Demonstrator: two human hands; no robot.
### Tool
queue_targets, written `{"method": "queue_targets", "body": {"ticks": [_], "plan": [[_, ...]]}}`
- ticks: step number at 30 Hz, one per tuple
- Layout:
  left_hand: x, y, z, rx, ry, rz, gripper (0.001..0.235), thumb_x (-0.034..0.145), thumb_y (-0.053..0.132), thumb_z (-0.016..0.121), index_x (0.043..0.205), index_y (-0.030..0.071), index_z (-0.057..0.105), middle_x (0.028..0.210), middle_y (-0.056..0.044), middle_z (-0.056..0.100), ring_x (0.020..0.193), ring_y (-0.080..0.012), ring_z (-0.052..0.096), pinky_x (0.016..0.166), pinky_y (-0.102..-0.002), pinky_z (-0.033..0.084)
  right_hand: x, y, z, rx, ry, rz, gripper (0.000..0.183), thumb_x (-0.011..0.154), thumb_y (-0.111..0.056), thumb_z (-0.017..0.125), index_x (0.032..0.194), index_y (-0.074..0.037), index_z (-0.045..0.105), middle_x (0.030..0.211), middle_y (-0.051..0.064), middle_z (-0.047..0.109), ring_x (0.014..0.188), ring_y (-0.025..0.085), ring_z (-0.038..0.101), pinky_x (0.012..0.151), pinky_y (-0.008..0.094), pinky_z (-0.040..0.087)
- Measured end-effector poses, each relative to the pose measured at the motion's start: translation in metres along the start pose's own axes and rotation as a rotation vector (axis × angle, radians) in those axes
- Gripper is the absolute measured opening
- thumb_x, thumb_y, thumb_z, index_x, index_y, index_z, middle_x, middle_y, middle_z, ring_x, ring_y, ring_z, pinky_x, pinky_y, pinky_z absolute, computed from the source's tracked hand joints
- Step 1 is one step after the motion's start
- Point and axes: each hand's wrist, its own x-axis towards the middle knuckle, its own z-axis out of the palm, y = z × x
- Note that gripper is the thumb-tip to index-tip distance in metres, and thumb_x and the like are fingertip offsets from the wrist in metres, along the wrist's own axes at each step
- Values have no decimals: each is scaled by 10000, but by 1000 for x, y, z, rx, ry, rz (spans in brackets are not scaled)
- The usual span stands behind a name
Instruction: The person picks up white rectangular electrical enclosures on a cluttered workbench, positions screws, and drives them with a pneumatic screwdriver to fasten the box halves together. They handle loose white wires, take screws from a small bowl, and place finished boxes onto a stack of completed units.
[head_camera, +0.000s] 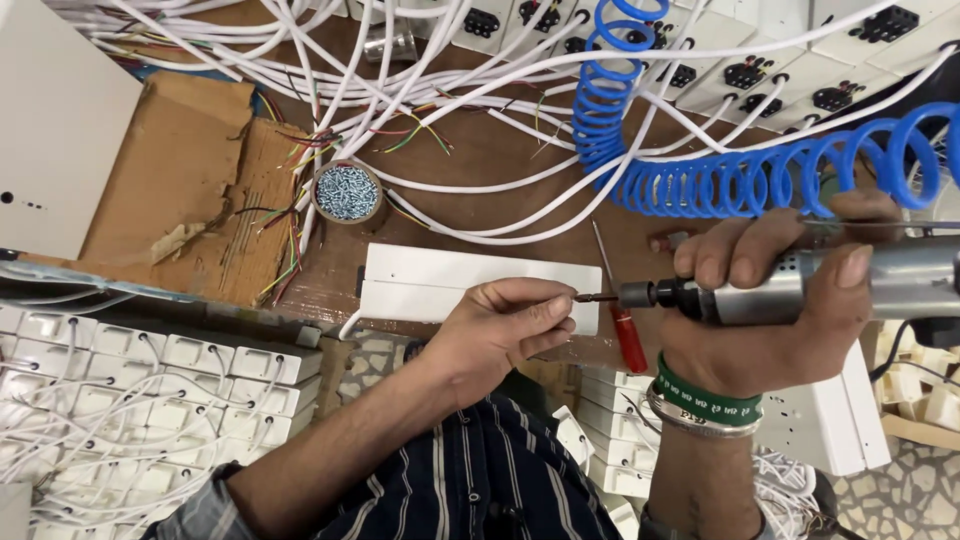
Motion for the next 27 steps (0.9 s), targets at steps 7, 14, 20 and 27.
{"method": "queue_targets", "body": {"ticks": [7,14,20,27], "plan": [[1,6,2,-81,36,-24,191,946,51,717,1125,-11,744,1040,-112,757,956,-187,744,898,-310,623,3,4,2,-29,-20,0,390,1139,-400,605,1320,-84,465,710,66,436,580,195,467,567,360,416],[2,7,5,-18,50,43,200,922,51,731,1108,-22,739,1032,-120,767,957,-199,753,902,-327,633,5,6,4,-26,4,19,395,1134,-389,617,1327,-91,446,716,66,435,596,202,479,584,380,438],[3,3,6,264,12,264,221,936,81,762,1114,-48,742,1030,-125,776,953,-181,747,893,-321,628,8,8,4,-33,-18,20,431,1110,-389,629,1364,-94,444,706,63,438,572,191,466,590,384,466],[11,16,11,348,-47,172,222,923,115,746,1119,11,737,971,-73,755,860,-124,724,809,-290,622,16,8,-6,-49,-71,14,380,1132,-371,634,1293,-87,439,677,73,438,529,195,459,552,379,449]]}}
